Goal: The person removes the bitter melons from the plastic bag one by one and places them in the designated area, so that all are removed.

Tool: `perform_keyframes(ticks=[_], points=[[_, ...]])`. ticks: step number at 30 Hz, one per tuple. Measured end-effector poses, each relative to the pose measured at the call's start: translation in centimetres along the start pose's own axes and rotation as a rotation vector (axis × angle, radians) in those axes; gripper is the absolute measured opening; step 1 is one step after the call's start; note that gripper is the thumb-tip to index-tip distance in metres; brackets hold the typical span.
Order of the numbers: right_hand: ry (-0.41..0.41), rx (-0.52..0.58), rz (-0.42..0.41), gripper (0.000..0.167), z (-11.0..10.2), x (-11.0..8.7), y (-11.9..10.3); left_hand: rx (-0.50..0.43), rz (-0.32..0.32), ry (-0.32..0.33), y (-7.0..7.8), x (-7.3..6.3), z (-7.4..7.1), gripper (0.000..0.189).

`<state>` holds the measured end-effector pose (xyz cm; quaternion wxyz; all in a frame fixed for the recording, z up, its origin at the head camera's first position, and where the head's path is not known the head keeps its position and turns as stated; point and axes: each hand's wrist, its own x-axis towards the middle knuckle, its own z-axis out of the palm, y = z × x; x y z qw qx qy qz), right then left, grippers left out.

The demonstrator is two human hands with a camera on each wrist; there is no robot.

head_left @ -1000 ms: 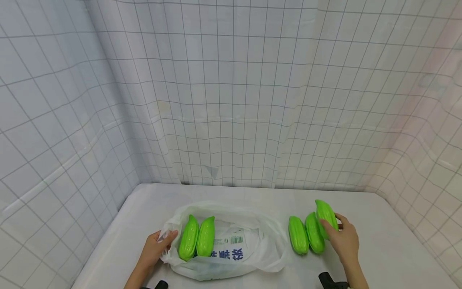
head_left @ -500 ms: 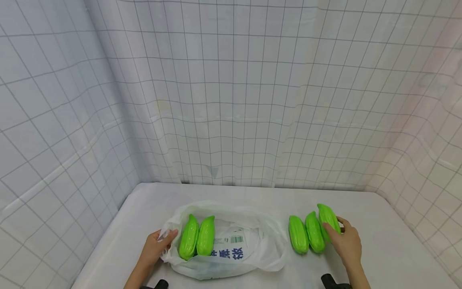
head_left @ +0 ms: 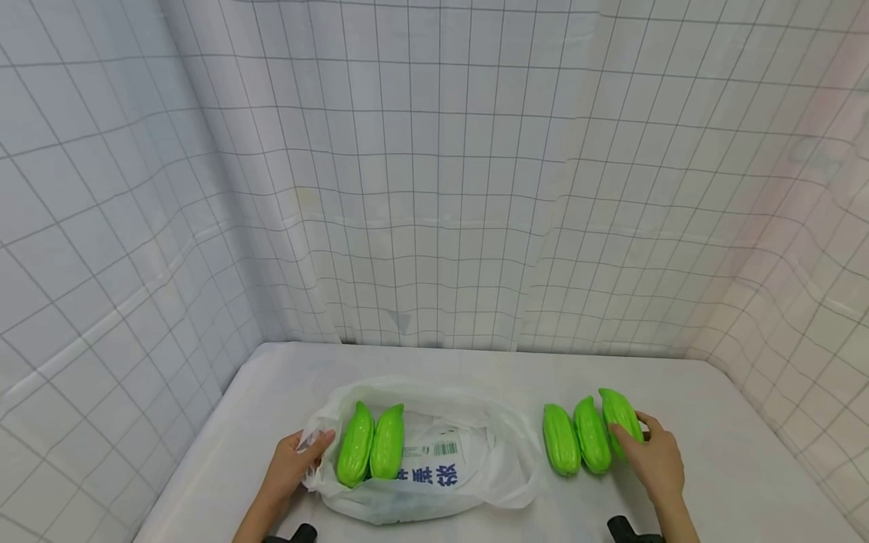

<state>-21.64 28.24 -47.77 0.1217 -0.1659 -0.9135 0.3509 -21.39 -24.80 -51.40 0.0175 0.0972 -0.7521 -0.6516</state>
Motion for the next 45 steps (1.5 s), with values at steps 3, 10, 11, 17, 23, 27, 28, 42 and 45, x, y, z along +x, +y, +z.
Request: perform_keyframes(ticks=[3,10,11,17,23,27,28,42,45], points=[[-0.003,-0.006,0.004,0.072,0.0,0.0,0.1,0.002,0.0,0.0,0.0,0.0,0.0,0.034],[-0.02,-0.013,0.003,0.072,0.1,0.0,0.3,0.011,0.005,0.005,0.0,0.0,0.0,0.034],[-0.024,-0.012,0.004,0.073,0.1,0.1,0.4,0.011,0.006,0.005,0.0,0.0,0.0,0.034],[-0.047,-0.021,0.007,0.072,0.2,0.2,0.6,0.024,0.008,0.007,-0.1,0.1,0.0,0.033],[-0.052,-0.024,0.004,0.072,0.3,0.1,0.8,0.02,-0.007,0.005,-0.2,0.3,0.0,0.033],[-0.054,-0.027,0.005,0.072,0.4,0.2,1.0,0.028,-0.006,0.003,-0.2,0.3,0.0,0.033],[-0.054,-0.029,0.006,0.072,0.5,0.2,1.0,0.029,-0.004,0.002,-0.2,0.3,0.0,0.033],[-0.068,-0.042,0.036,0.074,0.9,0.2,1.1,0.016,0.005,0.008,-0.2,0.2,0.0,0.033],[-0.074,-0.042,0.047,0.074,0.9,0.1,1.1,0.007,0.001,0.008,-0.2,0.2,0.1,0.033]])
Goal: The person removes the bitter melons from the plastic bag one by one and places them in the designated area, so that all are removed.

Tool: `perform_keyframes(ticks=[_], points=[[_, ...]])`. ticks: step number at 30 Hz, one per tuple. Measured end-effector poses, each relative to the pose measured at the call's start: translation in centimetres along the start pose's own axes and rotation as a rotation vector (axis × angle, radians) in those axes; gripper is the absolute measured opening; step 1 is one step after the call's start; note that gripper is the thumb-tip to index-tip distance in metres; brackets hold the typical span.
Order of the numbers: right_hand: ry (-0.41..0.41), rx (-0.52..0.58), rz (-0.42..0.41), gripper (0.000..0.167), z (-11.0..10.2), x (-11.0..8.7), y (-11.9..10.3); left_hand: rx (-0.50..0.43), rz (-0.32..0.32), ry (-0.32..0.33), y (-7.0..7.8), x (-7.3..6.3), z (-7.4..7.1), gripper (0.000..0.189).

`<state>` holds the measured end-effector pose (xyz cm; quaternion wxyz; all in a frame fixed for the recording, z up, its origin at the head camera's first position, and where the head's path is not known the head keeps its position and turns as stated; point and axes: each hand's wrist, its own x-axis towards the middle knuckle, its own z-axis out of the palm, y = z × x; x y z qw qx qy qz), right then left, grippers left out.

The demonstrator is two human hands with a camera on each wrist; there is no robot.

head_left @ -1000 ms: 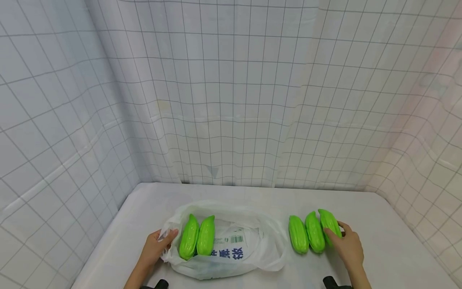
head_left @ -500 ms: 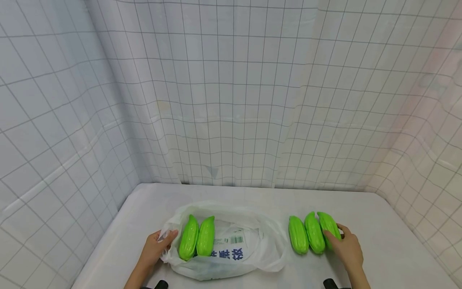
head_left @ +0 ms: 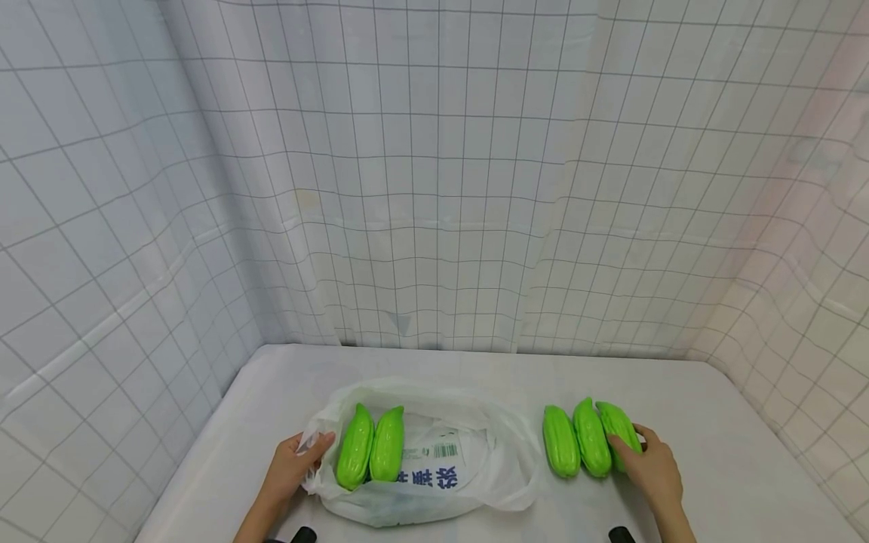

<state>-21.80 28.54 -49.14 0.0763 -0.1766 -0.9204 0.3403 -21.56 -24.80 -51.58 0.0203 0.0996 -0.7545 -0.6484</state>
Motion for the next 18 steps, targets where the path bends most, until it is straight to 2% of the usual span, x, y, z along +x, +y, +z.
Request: perform_keyframes(ticks=[7,18], points=[[-0.032,-0.003,0.009,0.078,-0.02,-0.11,0.09,-0.005,-0.008,-0.006,0.0,-0.01,-0.03,0.034],[-0.037,-0.003,-0.02,0.078,-0.1,-0.24,0.26,-0.015,-0.003,-0.016,0.05,-0.06,0.02,0.032]])
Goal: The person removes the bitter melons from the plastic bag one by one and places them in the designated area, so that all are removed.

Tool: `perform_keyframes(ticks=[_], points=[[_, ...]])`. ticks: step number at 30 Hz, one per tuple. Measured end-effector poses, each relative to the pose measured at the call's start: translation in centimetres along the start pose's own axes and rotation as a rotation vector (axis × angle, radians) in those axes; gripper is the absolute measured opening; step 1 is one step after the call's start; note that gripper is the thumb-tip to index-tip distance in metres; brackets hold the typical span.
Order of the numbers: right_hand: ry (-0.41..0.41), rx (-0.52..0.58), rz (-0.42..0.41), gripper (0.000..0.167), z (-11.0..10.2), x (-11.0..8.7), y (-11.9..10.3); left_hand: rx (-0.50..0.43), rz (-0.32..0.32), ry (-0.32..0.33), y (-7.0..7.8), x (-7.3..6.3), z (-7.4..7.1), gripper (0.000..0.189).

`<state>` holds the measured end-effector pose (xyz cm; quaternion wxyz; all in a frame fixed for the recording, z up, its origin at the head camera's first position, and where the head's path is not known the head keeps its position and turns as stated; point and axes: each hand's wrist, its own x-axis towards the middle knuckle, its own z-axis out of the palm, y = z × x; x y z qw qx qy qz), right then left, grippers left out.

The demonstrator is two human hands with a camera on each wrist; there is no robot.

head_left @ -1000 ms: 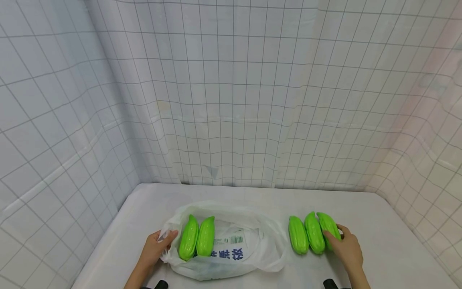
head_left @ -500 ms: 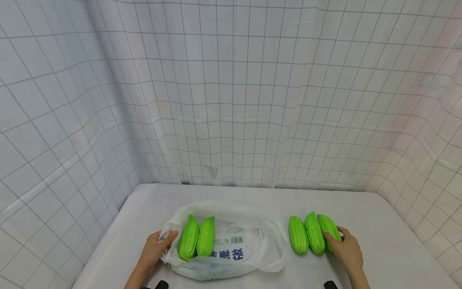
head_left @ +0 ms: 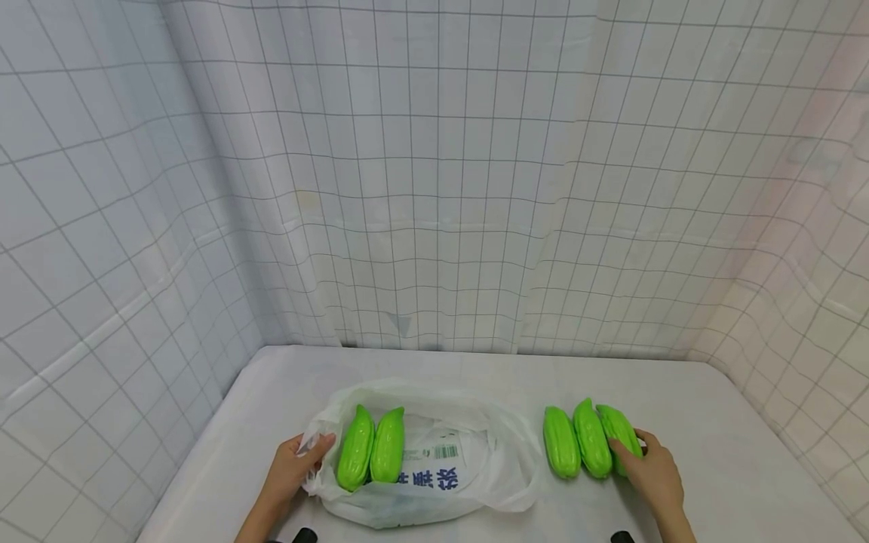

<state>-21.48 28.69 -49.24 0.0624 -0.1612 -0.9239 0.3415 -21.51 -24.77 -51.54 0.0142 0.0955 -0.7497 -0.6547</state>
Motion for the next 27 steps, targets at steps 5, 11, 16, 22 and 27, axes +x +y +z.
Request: perform_keyframes(ticks=[5,11,16,22,27], points=[[-0.005,-0.002,-0.003,0.078,0.08,-0.04,0.07,0.01,0.014,0.001,-0.1,-0.13,-0.02,0.032],[-0.012,-0.005,-0.017,0.081,0.09,-0.14,-0.12,0.011,0.016,0.01,-0.14,-0.16,0.02,0.034],[-0.013,0.005,-0.014,0.085,0.12,-0.25,-0.11,0.024,0.01,0.015,0.02,-0.15,0.02,0.034],[-0.012,0.005,-0.005,0.089,0.24,-0.11,0.02,0.032,0.023,0.019,-0.14,0.0,-0.07,0.034],[-0.015,0.003,-0.023,0.087,0.2,-0.05,0.21,0.036,0.032,0.014,-0.32,0.08,-0.13,0.034]])
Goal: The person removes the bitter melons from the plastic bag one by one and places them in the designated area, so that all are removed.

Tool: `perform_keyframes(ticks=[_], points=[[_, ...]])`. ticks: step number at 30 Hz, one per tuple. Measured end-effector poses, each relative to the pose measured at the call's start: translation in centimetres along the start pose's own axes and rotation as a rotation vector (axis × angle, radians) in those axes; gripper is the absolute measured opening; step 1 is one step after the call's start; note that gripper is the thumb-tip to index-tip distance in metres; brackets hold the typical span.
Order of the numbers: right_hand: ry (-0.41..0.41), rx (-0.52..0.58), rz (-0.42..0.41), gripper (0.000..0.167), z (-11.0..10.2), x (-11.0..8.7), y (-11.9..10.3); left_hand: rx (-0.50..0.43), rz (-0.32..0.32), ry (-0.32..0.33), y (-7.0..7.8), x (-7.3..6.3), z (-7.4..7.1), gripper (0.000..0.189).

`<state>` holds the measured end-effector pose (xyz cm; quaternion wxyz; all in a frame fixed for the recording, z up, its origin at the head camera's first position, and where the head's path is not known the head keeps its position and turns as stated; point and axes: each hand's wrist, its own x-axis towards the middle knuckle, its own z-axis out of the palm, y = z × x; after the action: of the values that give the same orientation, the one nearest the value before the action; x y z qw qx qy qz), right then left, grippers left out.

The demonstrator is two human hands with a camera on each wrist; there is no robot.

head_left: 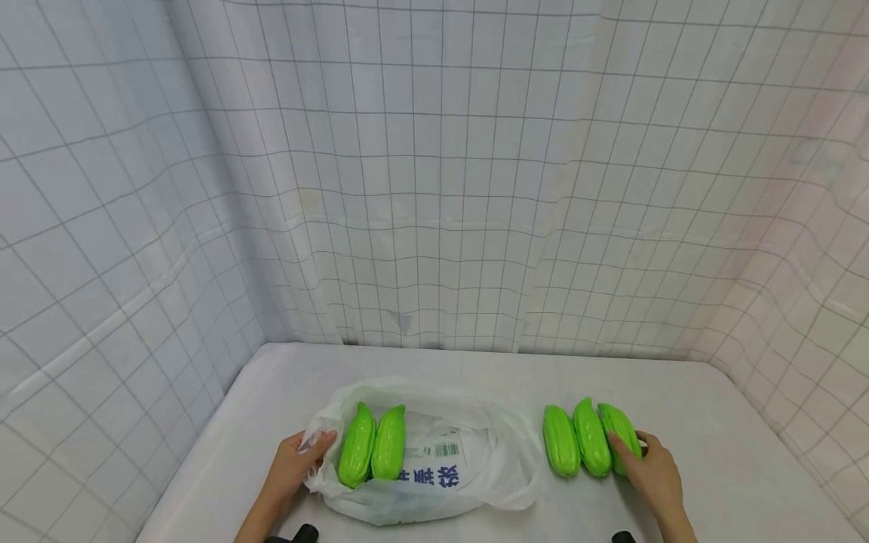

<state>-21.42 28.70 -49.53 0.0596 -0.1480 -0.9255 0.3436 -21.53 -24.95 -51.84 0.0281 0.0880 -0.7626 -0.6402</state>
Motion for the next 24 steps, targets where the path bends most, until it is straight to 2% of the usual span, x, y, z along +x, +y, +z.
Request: perform_keyframes(ticks=[7,13,19,24], points=[[-0.008,-0.003,-0.007,0.086,-0.04,-0.02,-0.12,-0.016,-0.007,-0.001,0.16,-0.08,0.02,0.033],[0.02,0.014,-0.035,0.083,0.06,-0.13,-0.02,-0.011,-0.034,0.003,0.24,0.0,0.02,0.033],[0.02,0.02,-0.016,0.083,0.08,-0.18,-0.27,0.008,-0.031,-0.011,0.2,-0.01,-0.01,0.031],[0.068,0.05,-0.025,0.078,0.11,-0.31,-0.23,-0.012,-0.03,-0.003,0.15,0.03,0.01,0.031]])
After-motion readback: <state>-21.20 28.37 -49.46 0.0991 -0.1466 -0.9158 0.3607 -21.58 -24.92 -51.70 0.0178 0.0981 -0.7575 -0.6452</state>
